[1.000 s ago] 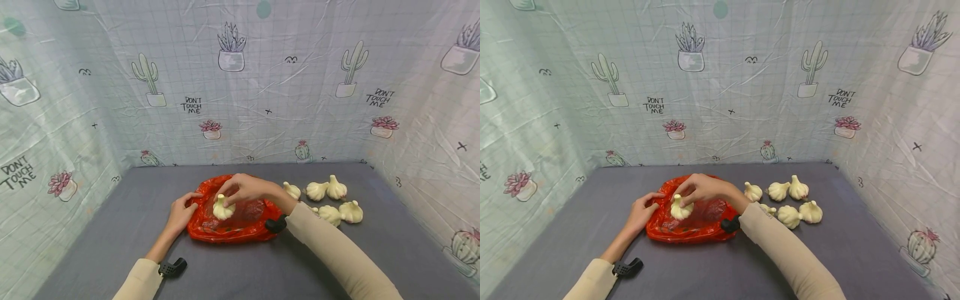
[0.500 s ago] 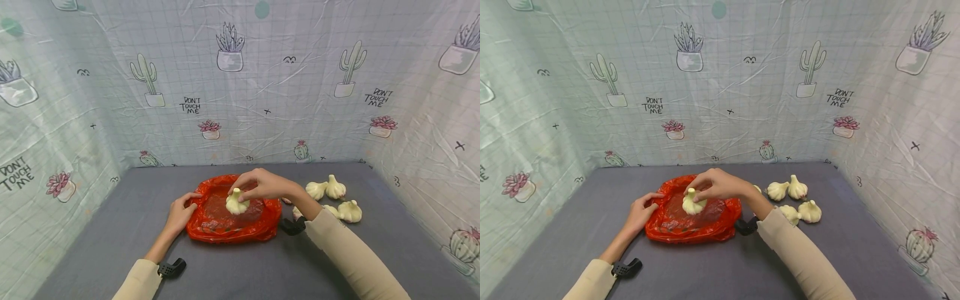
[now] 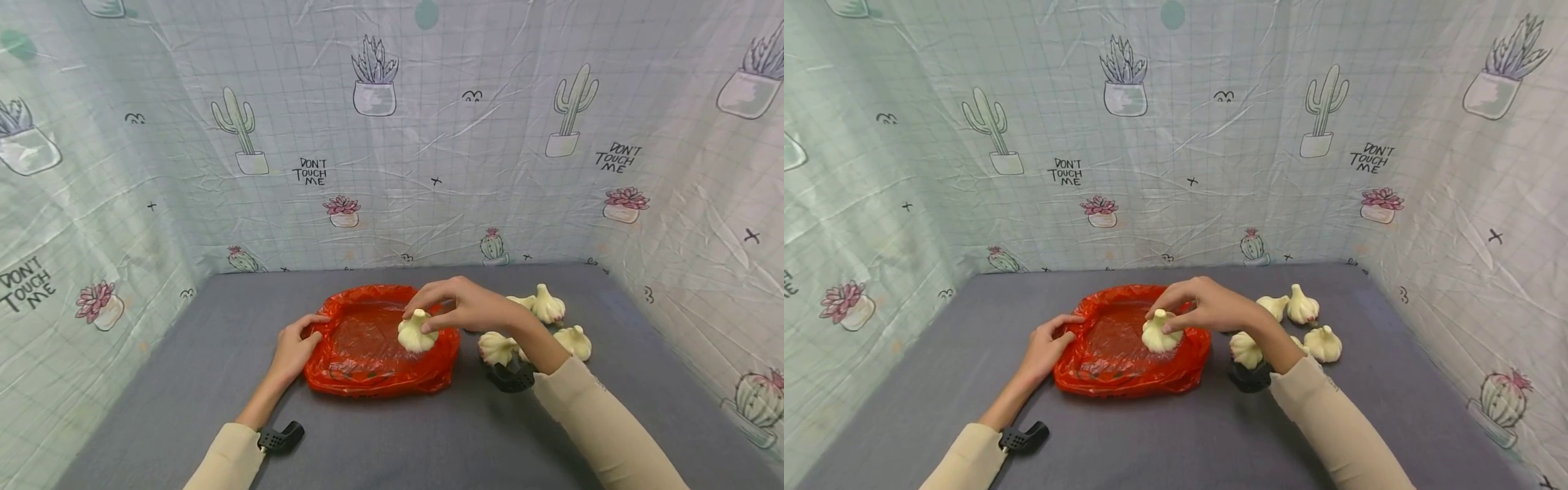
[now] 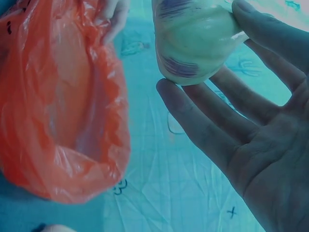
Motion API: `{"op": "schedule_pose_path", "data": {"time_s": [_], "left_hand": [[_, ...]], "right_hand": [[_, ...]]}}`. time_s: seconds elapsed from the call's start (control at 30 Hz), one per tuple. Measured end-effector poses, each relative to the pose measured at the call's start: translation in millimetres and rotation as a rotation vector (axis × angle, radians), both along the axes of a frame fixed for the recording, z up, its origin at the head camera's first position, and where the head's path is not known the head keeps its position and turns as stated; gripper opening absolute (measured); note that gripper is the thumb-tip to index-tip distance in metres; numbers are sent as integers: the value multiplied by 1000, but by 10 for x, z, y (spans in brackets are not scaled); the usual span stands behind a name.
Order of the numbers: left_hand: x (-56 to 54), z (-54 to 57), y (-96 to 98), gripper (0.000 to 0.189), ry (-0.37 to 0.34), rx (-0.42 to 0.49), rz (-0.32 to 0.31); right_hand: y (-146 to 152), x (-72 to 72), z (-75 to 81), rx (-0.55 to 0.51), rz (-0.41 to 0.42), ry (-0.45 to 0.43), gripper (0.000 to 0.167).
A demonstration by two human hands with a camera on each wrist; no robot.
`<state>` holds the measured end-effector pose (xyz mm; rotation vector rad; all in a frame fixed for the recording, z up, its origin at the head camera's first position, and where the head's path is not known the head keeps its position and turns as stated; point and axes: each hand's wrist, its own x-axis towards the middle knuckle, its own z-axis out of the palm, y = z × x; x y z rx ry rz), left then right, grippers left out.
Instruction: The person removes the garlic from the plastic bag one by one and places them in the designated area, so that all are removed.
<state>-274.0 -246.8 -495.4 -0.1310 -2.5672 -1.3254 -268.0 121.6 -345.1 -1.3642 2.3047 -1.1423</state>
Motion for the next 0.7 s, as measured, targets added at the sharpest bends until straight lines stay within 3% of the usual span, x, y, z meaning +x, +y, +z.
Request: {"op": "schedule_pose_path", "data": {"time_s": [0.5,0.7], "left_hand": [[-1,-6,5,34,1,1,4],[-6,-14,2,34,6,2,-2]], "right_hand": [[446,141,-101,-49,-25,-61,30],[597,158,-189,-53,8,-78,31]]}}
